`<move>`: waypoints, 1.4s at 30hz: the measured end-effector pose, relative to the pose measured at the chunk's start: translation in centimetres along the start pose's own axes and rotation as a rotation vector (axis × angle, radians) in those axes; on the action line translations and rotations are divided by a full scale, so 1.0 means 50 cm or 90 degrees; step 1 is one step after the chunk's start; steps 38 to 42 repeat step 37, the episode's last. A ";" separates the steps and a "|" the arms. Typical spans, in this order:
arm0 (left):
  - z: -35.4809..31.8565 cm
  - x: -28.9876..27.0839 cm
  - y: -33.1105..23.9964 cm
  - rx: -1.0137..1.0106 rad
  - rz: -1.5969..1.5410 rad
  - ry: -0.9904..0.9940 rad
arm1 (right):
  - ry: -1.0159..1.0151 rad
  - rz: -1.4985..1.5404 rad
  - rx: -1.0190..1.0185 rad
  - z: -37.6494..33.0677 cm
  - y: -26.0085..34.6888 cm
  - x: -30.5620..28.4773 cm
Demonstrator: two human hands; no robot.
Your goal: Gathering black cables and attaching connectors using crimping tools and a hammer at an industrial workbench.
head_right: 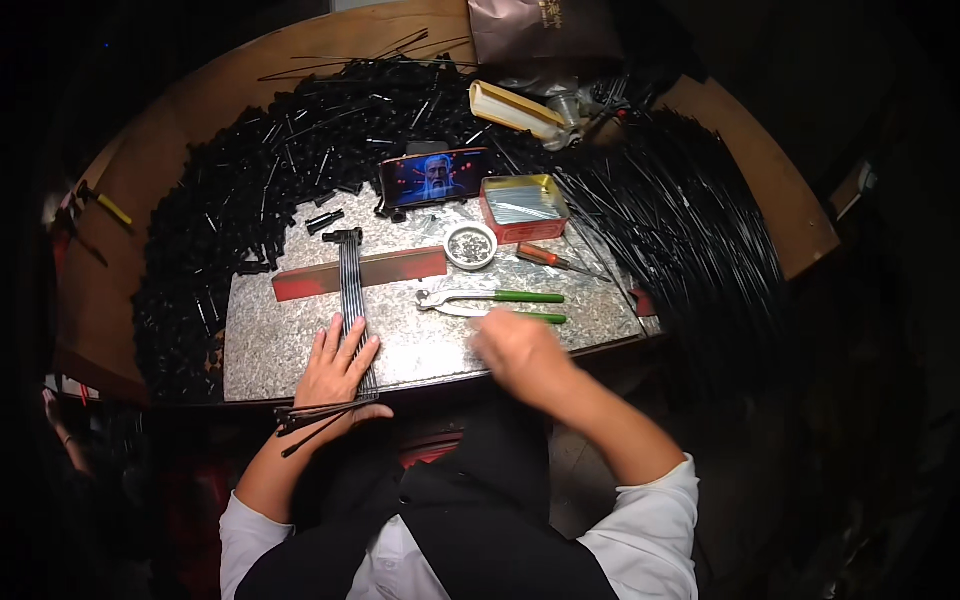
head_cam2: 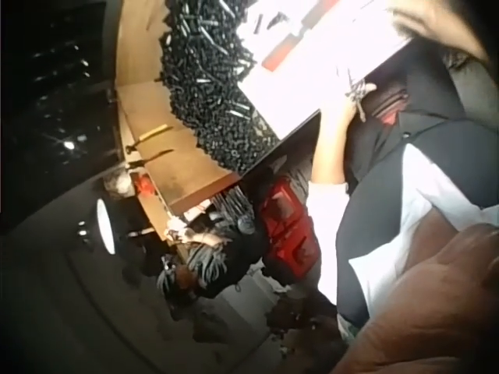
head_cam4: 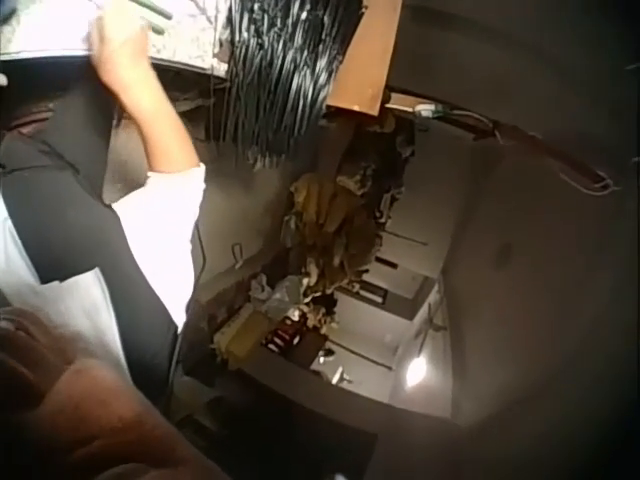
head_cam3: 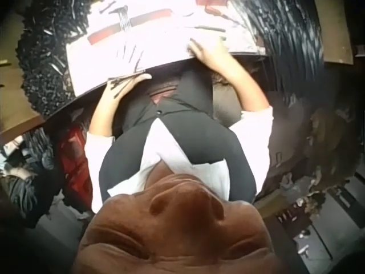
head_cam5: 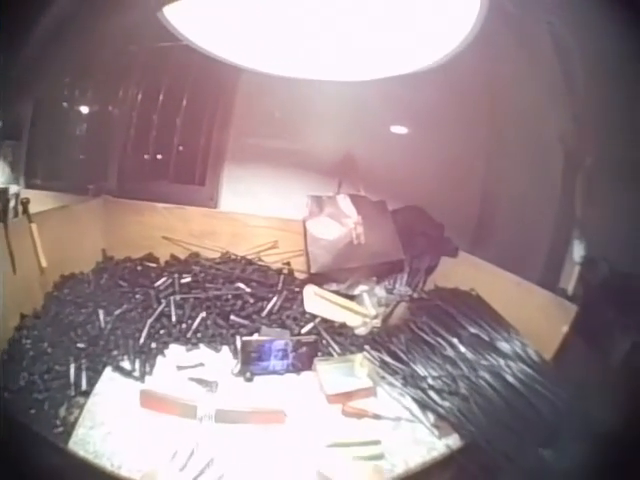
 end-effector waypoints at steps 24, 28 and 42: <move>-0.004 0.010 0.010 -0.007 0.009 -0.047 | -0.173 -0.468 0.254 -0.021 -0.184 -0.247; -0.003 0.012 0.008 -0.006 0.003 -0.050 | -0.305 -0.396 0.130 -0.007 -0.120 -0.307; -0.008 0.018 0.011 0.007 0.019 -0.037 | -0.339 0.117 0.169 0.106 0.052 -0.340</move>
Point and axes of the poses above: each hand's wrist, its own z-axis towards the middle knuckle, its own x-axis out of the palm, y = z × x, the point moved 2 cm from there along z, towards the middle knuckle, and after that the axes turned 5 degrees about z, right-handed, at the moved point
